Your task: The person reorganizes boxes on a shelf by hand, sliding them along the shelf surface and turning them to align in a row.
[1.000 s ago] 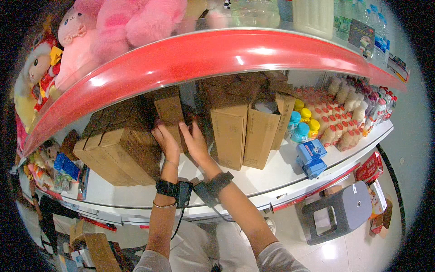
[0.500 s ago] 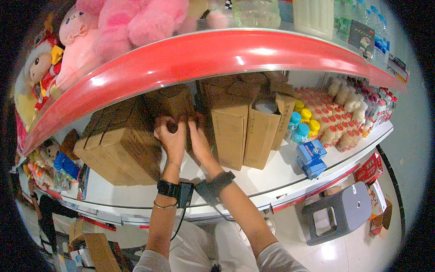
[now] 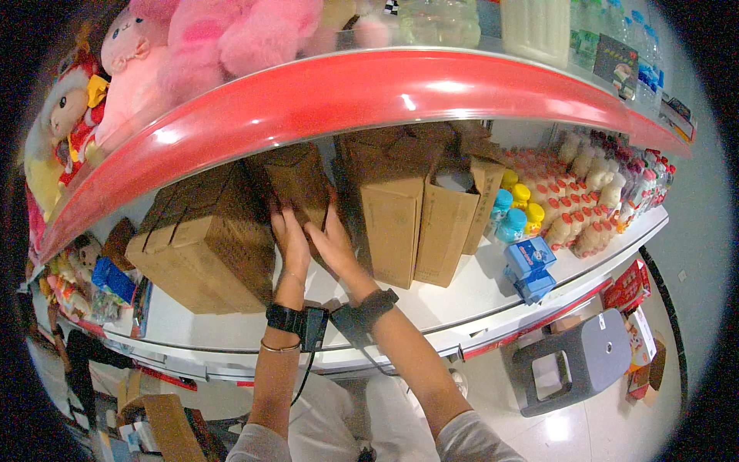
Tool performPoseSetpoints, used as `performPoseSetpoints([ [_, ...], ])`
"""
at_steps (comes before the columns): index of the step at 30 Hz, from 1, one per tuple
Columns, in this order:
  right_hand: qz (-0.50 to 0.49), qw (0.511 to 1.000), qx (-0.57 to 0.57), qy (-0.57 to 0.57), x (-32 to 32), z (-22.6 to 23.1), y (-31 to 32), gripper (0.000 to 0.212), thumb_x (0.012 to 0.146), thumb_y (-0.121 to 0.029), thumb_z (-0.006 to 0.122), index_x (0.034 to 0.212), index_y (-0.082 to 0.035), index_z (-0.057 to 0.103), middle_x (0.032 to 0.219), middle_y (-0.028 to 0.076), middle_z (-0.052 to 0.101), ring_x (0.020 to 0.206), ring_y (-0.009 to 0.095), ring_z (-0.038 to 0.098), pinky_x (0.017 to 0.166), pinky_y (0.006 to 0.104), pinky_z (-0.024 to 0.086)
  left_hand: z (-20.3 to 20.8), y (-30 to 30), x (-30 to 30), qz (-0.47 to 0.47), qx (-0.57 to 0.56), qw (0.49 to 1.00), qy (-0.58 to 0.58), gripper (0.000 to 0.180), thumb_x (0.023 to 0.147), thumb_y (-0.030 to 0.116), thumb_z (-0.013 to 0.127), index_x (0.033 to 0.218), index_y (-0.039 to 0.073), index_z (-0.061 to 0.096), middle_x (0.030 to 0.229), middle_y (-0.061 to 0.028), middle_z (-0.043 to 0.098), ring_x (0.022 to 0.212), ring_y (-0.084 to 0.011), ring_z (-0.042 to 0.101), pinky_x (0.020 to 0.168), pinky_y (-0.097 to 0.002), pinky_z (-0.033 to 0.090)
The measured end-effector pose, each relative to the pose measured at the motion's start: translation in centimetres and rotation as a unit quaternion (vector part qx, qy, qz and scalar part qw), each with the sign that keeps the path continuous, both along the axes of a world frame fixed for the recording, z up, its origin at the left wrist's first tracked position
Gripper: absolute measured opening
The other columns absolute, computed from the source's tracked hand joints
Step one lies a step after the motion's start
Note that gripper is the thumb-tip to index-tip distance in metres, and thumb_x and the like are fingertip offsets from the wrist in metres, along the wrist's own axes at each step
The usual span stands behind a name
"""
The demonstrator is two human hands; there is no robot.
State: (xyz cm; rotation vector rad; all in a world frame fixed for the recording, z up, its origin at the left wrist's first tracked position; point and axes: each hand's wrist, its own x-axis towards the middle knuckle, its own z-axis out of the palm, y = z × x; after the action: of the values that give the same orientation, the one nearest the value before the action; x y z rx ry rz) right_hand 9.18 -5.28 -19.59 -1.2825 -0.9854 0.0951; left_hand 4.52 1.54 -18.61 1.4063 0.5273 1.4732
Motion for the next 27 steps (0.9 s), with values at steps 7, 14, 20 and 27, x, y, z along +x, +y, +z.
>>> performPoseSetpoints([
  [7,-0.017,0.987,-0.091,0.131,1.2,-1.1,0.3,0.062,0.092,-0.045,0.031,0.133,0.002,0.032,0.126,0.027,0.045,0.120,0.039,0.041,0.100,0.0382,0.029,1.8,-1.7,-0.5,0.068,0.140,0.982,0.111,0.048,0.079,0.015,0.057,0.123,0.000,0.042,0.118,-0.0194,0.047,0.112,-0.0325,0.043,0.096,-0.0397,0.032],
  [14,-0.024,0.982,-0.139,0.126,0.5,-0.6,0.0,0.061,0.091,-0.045,0.035,0.123,0.006,0.043,0.121,0.030,0.048,0.114,0.040,0.046,0.097,0.0386,0.032,1.2,-1.0,-0.1,0.097,0.170,0.976,0.093,0.056,0.075,0.007,0.060,0.125,-0.002,0.037,0.120,-0.0218,0.043,0.111,-0.0343,0.043,0.097,-0.0396,0.032],
  [20,0.062,0.976,-0.093,0.185,2.6,-3.3,1.9,0.060,0.087,-0.042,0.047,0.124,0.005,0.043,0.117,0.025,0.053,0.108,0.033,0.051,0.094,0.0368,0.035,1.7,-2.2,-0.4,0.141,0.193,0.964,0.114,0.055,0.075,0.010,0.059,0.123,-0.004,0.034,0.120,-0.0235,0.038,0.112,-0.0381,0.037,0.100,-0.0439,0.025],
  [27,0.000,0.997,-0.075,0.005,0.6,-2.4,1.7,0.048,0.080,-0.029,0.060,0.114,0.000,0.045,0.088,0.014,0.059,0.083,0.025,0.058,0.074,0.0342,0.045,1.3,-0.9,-0.9,0.194,0.145,0.966,0.090,0.061,0.075,0.011,0.047,0.130,-0.005,0.026,0.127,-0.0280,0.030,0.123,-0.0427,0.024,0.104,-0.0495,0.014],
])
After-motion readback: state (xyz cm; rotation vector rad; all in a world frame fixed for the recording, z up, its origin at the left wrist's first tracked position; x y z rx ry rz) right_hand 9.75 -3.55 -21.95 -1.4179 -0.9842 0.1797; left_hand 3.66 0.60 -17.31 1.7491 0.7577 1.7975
